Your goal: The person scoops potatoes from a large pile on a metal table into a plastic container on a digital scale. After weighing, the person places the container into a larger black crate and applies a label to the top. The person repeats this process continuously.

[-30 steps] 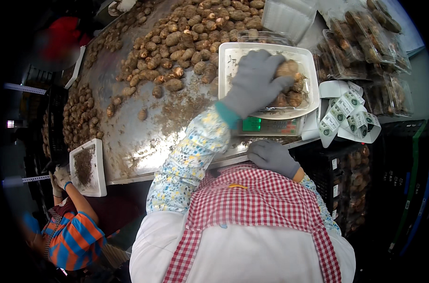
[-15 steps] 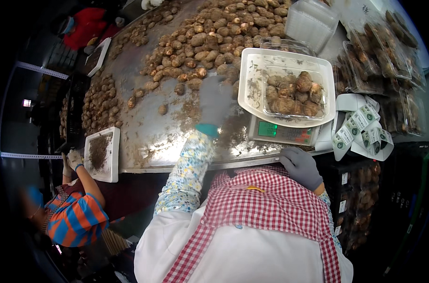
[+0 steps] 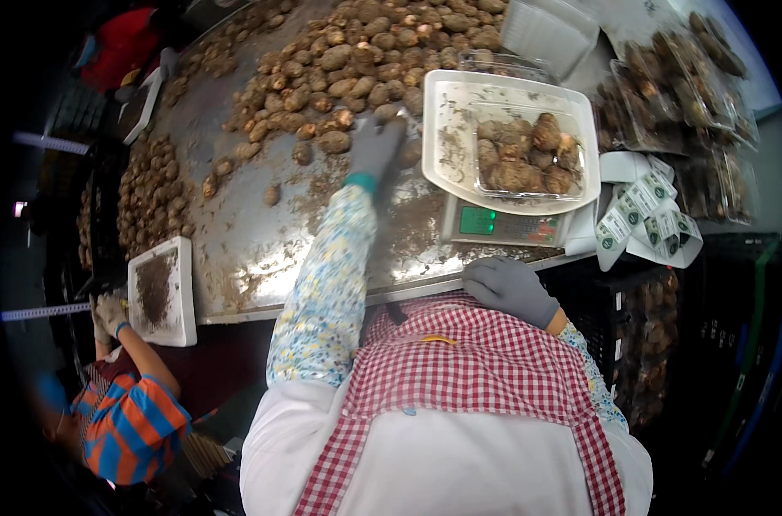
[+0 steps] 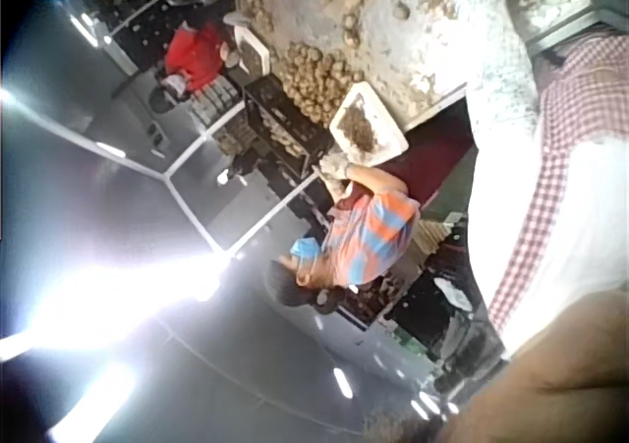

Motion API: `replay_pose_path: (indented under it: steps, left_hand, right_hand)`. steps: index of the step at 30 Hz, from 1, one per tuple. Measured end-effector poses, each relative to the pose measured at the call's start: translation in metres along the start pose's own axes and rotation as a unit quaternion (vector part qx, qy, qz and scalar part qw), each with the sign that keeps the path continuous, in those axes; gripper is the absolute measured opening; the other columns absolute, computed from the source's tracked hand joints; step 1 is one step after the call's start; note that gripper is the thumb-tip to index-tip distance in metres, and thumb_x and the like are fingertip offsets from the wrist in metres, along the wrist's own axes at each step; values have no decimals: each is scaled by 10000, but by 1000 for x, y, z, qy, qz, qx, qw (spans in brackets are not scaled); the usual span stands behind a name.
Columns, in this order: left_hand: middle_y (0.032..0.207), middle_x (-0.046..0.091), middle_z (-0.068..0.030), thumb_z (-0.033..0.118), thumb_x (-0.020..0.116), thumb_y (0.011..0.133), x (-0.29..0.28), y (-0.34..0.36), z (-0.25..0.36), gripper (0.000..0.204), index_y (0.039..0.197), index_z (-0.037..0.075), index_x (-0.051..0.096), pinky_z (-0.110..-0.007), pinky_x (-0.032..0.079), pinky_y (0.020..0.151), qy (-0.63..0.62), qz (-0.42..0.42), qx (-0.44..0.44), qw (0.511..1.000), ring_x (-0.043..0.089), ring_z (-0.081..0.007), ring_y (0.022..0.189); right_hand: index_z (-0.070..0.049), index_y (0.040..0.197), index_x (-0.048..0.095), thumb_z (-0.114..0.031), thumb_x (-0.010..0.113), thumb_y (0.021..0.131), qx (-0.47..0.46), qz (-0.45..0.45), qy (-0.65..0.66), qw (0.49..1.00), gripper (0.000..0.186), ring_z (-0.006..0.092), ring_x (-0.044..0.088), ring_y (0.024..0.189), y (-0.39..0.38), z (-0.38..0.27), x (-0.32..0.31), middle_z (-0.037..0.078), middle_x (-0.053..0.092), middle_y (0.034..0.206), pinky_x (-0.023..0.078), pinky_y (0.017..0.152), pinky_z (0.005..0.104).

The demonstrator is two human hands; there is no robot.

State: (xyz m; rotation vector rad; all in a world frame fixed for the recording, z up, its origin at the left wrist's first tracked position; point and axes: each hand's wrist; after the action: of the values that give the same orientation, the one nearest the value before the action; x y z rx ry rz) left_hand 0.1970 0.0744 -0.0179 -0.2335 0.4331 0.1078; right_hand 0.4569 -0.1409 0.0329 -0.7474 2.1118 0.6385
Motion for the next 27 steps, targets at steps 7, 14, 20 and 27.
replay_pose_path:
  steps: [7, 14, 20, 27]
  left_hand:
    - [858, 609, -73, 440, 514, 994, -46, -44, -47, 424, 1173, 65, 597, -339, 469, 622, -560, -189, -178, 787, 540, -192, 699]
    - [1105, 611, -137, 393, 514, 1020, -46, -81, -18, 428, 1235, 26, 563, -396, 531, 800, -625, -194, -164, 738, 591, -246, 970]
    - [1164, 652, -146, 376, 648, 939, -17, -130, 92, 550, 1308, -14, 527, -363, 549, 844, -181, -131, 85, 971, 591, -218, 1160]
    - [876, 659, -130, 336, 784, 758, 68, -166, 155, 512, 1150, 43, 635, -419, 490, 812, 174, 67, 405, 895, 646, -299, 870]
  right_hand:
    - [-52, 962, 645, -162, 585, 892, 147, 12, 47, 988, 143, 283, 649, 905, -28, -5, -17, 89, 662, 971, 534, 764, 388]
    - [-60, 1056, 700, -166, 647, 903, 207, 166, 62, 962, 193, 293, 673, 906, -31, 4, -74, 115, 700, 1007, 532, 787, 373]
    - [-74, 1227, 620, -132, 684, 833, 115, 261, -224, 932, 404, 297, 607, 961, 23, 53, -152, 91, 664, 1041, 475, 852, 407]
    - [-56, 1225, 619, -228, 703, 822, 94, 208, -249, 941, 446, 324, 622, 1015, 70, 103, -149, 141, 663, 1103, 483, 902, 420]
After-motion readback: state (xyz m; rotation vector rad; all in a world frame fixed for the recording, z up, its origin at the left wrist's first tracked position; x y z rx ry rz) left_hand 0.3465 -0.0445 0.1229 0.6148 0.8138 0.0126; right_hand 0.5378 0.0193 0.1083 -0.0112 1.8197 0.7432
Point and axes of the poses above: each hand's wrist, its own y-axis towards the middle knuckle, its own x-axis out of the palm, z = x × y
